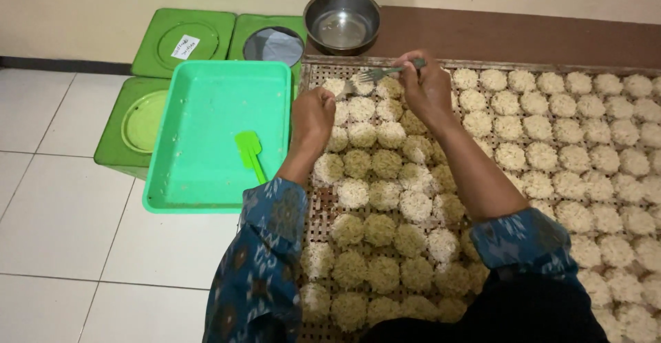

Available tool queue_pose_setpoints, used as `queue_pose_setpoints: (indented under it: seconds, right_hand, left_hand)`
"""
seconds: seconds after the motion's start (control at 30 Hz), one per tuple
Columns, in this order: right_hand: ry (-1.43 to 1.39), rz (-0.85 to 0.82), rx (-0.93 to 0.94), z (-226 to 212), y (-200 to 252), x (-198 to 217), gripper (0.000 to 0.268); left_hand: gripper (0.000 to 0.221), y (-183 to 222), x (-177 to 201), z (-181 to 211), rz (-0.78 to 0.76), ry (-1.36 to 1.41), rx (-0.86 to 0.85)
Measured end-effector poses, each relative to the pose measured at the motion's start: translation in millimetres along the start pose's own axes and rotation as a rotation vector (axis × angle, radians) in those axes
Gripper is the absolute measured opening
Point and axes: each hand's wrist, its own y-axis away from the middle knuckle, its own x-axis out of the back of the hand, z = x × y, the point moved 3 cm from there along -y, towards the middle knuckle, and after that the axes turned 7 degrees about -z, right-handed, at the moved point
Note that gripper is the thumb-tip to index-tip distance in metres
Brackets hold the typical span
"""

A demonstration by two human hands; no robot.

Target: The person uses two forks to pick up and arrange small, round, textured food balls on a perforated metal tray. They occasionally use a green spatula to scrape residue from a green tray and place it onto the food balls.

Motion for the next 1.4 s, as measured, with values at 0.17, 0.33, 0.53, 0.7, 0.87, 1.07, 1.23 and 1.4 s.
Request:
queue_pose_setpoints:
  seconds: [0.17,0.33,0.53,0.7,0.87,1.07,1.23,1.4]
  right_hand:
    - [0.019,-0.05,0.026,-11.6,5.2,-3.3,0.017]
    - [0.02,-0.074,0.072,-14.2,16.3,-2.5,0.019]
    - [0.012,-0.113,0.139,-19.6,13.6,1.6,0.017]
    - [-0.044,-0.079,0.109,-37.2,15.3,-0.3,0.021]
    - [0.034,-0.131,0.139,-12.5,14.8,-10.1,0.017]
    - [0.057,-0.118,0.143,-29.9,7.6,7.8,0.019]
    - [0.068,-0.08,0.108,-27.4,2.2,2.3,0.018]
    - [0.088,-0.116,0.082,-28.7,6.8,2.1,0.017]
  left_hand:
    - [0.012,-6.1,-6.4,-7.0,-0.031,-0.028,0.012]
    - [0.01,-4.1,-5.0,-9.4,-0.027,-0.075,0.099]
    - [0.012,-18.7,-28.0,-28.3,-0.028,-0.074,0.026]
    - [0.012,-18.3,-27.3,-29.2,-0.038,-0.089,-0.009]
    - [0.011,-19.0,-14.4,-23.9,0.0,-0.053,0.055]
    - [0.012,-23.7,-20.9,-18.8,-0.015,-0.075,0.082]
    - [0.012,-25.6,-25.9,-21.9,-0.027,-0.057,0.048]
    - [0.011,-28.2,-16.2,-28.6,-0.008,-0.04,0.115]
